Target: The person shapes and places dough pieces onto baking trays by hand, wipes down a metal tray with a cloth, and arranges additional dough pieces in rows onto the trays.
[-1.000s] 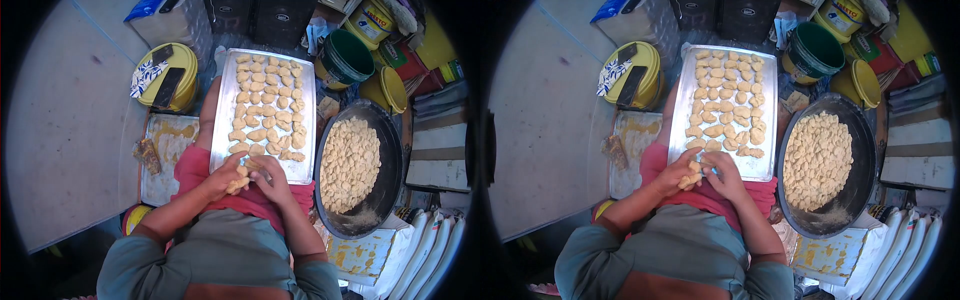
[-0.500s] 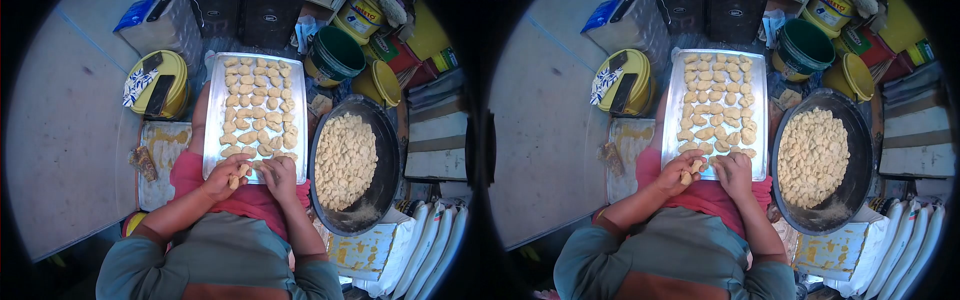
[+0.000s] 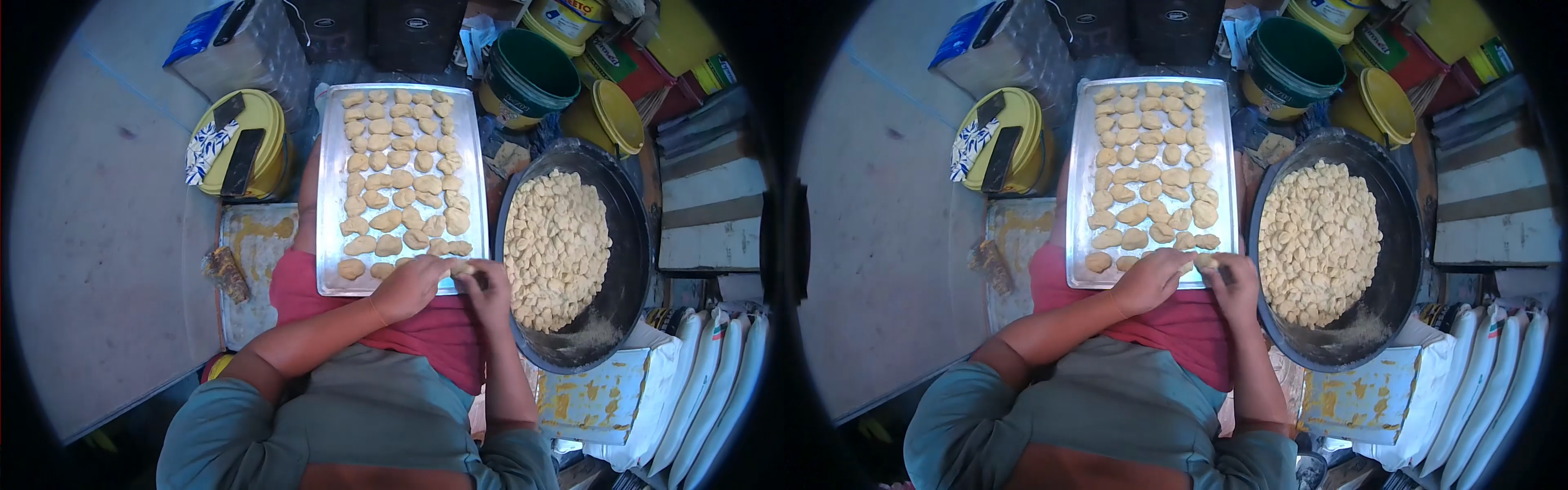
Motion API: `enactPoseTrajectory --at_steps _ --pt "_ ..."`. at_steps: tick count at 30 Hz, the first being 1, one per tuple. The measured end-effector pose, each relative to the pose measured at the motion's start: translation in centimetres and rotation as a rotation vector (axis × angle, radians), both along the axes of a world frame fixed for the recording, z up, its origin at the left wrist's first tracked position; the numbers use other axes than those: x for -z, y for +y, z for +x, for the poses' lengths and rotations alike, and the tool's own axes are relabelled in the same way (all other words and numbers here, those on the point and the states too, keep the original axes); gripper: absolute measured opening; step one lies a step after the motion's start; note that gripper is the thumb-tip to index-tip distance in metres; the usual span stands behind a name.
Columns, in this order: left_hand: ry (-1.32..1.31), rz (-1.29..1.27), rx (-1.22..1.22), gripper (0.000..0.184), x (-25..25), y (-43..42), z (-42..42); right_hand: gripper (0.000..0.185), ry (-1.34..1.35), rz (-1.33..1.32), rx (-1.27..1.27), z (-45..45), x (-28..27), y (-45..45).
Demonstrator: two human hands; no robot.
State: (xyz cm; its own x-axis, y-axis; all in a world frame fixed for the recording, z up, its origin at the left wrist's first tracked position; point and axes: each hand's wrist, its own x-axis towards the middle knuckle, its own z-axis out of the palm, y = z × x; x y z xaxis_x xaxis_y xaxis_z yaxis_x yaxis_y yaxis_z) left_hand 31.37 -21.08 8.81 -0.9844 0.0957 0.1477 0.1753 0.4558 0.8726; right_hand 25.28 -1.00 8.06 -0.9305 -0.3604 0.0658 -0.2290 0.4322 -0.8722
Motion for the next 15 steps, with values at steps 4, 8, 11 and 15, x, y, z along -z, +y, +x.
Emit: enactPoseTrajectory --at_steps 4,8,11,15 --pt "0.145 -0.705 0.006 0.023 1.7 -0.3 -0.2 0.026 0.329 0.324 -0.024 -0.1 0.7 -0.3" --pt "0.168 -0.680 0.029 0.023 2.2 -0.3 -0.1 0.025 0.365 0.312 -0.085 0.1 1.9 -0.2" --pt "0.216 -0.701 0.053 0.024 3.4 -0.6 0.1 0.023 0.419 0.352 -0.102 -0.3 1.4 -1.0" --pt "0.248 -0.613 -0.058 0.027 1.0 -1.8 1.0 0.024 0.348 0.326 -0.084 -0.1 -1.3 -2.2"
